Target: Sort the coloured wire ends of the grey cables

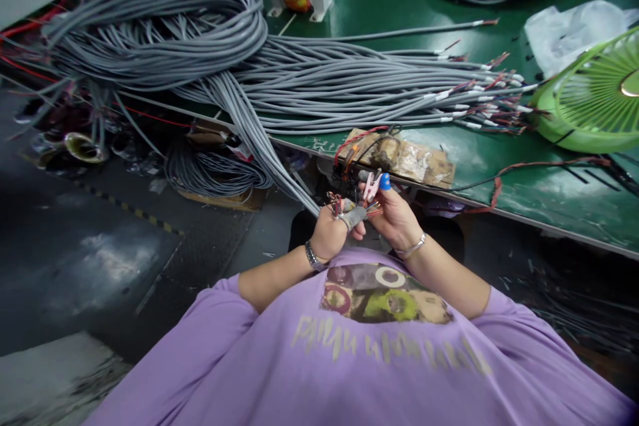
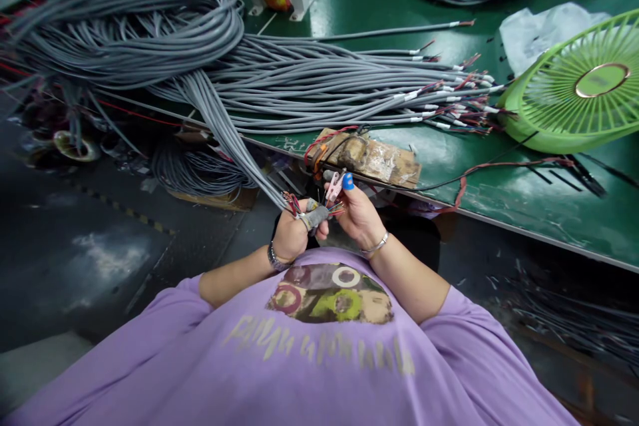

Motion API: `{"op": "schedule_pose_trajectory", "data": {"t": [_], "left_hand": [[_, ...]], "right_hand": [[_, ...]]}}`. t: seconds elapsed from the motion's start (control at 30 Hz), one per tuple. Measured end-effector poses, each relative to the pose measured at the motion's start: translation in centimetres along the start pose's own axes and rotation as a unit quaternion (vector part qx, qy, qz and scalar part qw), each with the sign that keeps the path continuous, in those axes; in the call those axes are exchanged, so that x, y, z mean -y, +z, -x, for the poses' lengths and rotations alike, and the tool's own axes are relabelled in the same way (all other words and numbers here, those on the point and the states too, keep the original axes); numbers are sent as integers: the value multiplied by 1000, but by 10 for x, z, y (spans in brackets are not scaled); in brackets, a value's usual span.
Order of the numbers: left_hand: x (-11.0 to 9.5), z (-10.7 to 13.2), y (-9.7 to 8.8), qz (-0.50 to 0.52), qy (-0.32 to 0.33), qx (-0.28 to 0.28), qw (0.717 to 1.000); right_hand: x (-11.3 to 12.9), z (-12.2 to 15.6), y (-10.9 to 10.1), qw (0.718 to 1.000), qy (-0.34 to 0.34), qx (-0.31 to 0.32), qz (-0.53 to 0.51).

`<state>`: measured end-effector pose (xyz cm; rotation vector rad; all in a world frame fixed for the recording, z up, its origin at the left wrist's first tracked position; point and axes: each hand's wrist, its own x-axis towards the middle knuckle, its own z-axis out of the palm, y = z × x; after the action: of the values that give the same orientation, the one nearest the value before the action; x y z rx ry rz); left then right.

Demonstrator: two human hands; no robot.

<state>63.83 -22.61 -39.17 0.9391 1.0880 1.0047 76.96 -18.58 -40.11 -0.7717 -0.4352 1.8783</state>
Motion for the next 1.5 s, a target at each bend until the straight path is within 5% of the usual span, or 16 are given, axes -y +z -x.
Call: {"op": "schedule_pose_trajectory", "data": {"t": [0.47,0.83,1.03,1.23,1.37,1.5], "left_hand": [[0,17,-11,-11,2,-17,1000],[0,16,-12,-25,3,-24,999],[-2,15,-11,-48,5,0,999],[-7,13,-13,-86,-31,29,995],[-10,14,-13,-70,-20,35,997],[-9,17,-12,-19,20,46,999]], "right_hand": [[4,3,1,999,34,-24,-28],[4,18,-16,985,82,99,119],[1,21,-14,977,3,36,211],[0,21,-11,970,-9,74,230],[0,23,-8,974,25,86,210],[0,21,-10,987,58,32,146]]}}
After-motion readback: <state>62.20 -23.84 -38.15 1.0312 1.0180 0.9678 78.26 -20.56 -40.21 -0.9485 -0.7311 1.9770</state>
